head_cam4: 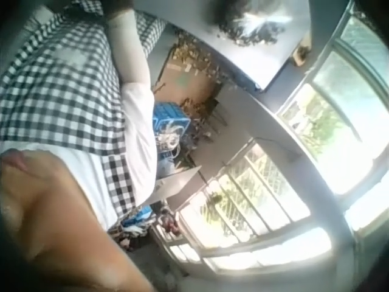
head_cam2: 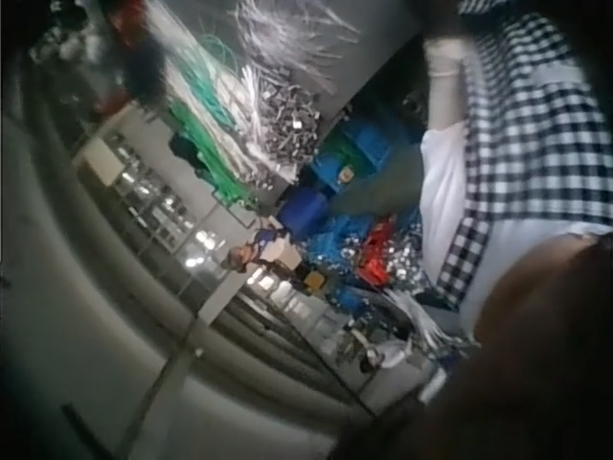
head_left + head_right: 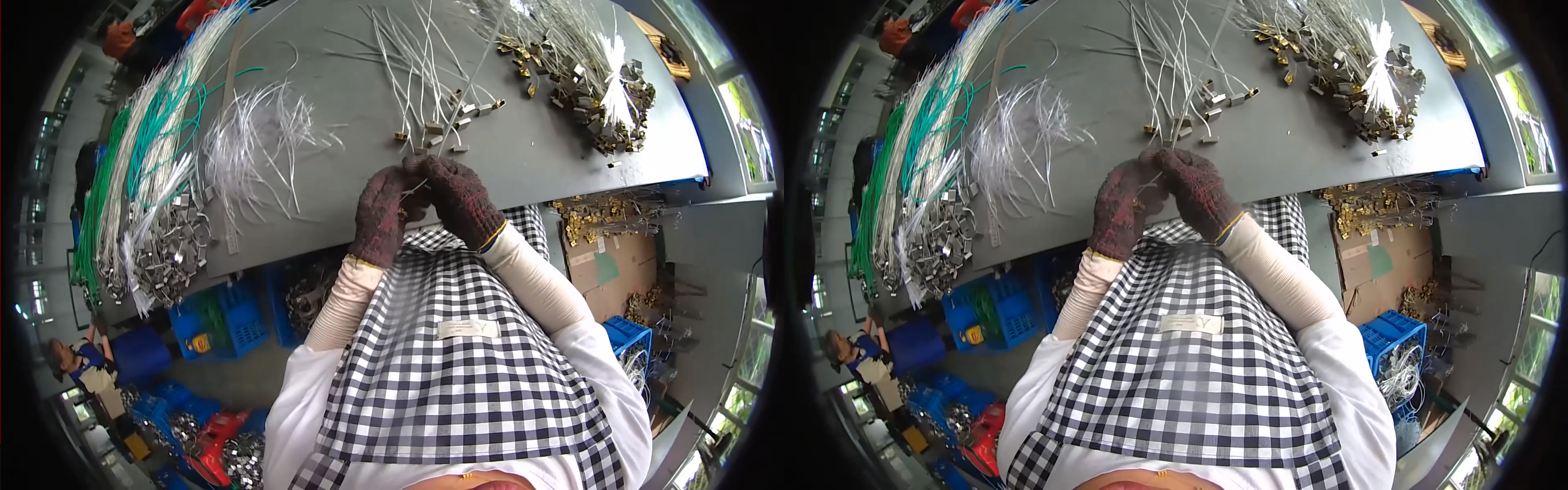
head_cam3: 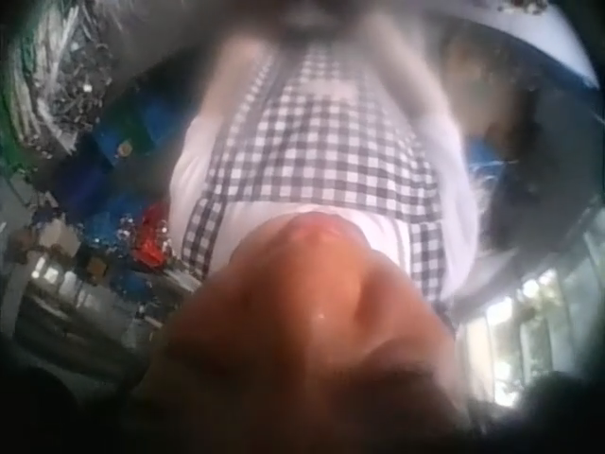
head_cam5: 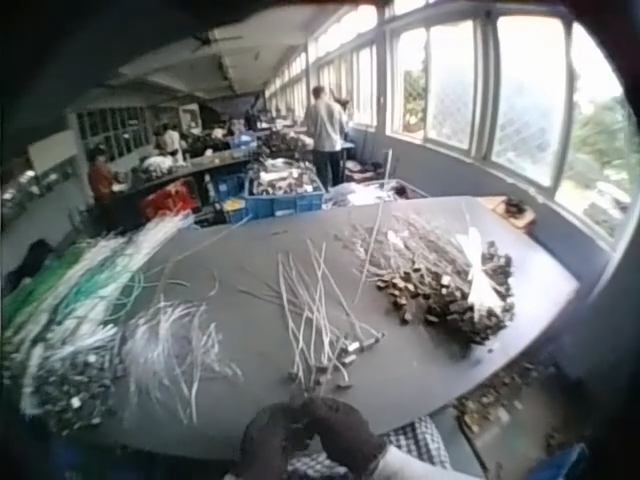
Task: The person groups sets of wires and feeds them into protective plastic tubing by hand to assemble wire harnesses.
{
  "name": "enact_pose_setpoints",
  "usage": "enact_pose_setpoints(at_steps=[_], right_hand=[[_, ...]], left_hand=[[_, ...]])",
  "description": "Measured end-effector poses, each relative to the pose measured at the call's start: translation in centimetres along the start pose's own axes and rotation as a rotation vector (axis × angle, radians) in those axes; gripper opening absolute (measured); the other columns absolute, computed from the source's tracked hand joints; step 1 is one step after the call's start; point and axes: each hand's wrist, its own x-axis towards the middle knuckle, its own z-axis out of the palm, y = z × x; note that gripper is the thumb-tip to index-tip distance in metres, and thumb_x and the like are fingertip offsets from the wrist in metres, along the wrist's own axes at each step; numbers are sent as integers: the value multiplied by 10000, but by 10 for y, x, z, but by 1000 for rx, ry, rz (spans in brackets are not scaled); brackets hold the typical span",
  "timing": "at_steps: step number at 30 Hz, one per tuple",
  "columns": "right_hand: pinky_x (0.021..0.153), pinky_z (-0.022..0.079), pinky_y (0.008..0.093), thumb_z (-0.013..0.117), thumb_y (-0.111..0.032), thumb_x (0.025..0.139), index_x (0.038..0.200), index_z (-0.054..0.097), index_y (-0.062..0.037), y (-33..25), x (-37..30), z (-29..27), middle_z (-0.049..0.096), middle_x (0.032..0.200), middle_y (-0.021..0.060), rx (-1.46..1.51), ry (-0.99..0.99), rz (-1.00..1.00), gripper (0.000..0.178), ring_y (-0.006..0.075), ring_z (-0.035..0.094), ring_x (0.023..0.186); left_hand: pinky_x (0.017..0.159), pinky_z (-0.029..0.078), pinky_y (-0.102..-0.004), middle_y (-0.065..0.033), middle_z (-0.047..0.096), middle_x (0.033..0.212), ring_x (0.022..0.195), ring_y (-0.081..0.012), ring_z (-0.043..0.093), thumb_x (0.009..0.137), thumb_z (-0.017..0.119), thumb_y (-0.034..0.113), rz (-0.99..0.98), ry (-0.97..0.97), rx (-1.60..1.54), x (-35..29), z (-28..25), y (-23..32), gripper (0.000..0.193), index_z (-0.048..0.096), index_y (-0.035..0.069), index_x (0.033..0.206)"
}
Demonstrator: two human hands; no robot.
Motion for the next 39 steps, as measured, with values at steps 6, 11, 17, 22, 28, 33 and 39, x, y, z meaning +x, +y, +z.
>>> enact_pose_setpoints(at_steps=[6,11,17,22,28,33,39], right_hand=[[866,529,304,576,-94,977,1282,616,-34,-4,-3,13,686,1077,99,502,-1,283,313,190,669,1011],[938,490,308,566,-240,1006,1215,676,-11,-37,21,-43,711,1120,104,-67,150,-136,328,168,641,1034],[933,494,308,602,-232,994,1238,665,11,-21,15,-18,718,1085,106,75,247,30,351,163,647,1020],[936,493,301,595,-250,997,1232,671,3,-21,16,-10,722,1065,89,52,243,136,353,160,648,1011],[934,497,321,547,-317,1016,1234,659,7,-1,75,-53,708,1132,115,-61,299,201,407,157,643,1010],[882,497,307,634,-279,937,1234,635,26,27,69,-83,705,1045,122,4,419,125,426,181,642,947],[913,527,321,647,-197,947,1255,613,49,45,33,-43,682,1133,133,314,283,352,395,215,661,1019]], left_hand=[[724,596,-288,-121,655,1127,889,-211,690,1032,516,176,-97,44,-122,5,0,2,290,548,23,1276],[581,528,-253,-117,680,1067,722,-180,672,1055,501,292,-911,154,-1218,21,-8,20,338,543,39,1275],[556,511,-258,-119,678,1033,688,-180,661,1061,489,320,-906,228,-1311,25,0,15,350,538,43,1269],[563,520,-283,-117,673,999,692,-188,662,1059,490,343,-943,278,-1309,19,8,3,358,559,39,1236],[755,551,-390,-141,674,1045,895,-281,682,977,606,442,-627,210,-575,57,25,-20,417,588,101,1216],[785,533,-469,-162,614,1144,991,-358,633,854,725,407,-637,349,288,38,7,-111,436,587,105,1136],[834,523,-454,-141,668,1067,929,-353,657,867,677,351,-799,28,507,40,-6,-154,297,686,99,1024]])
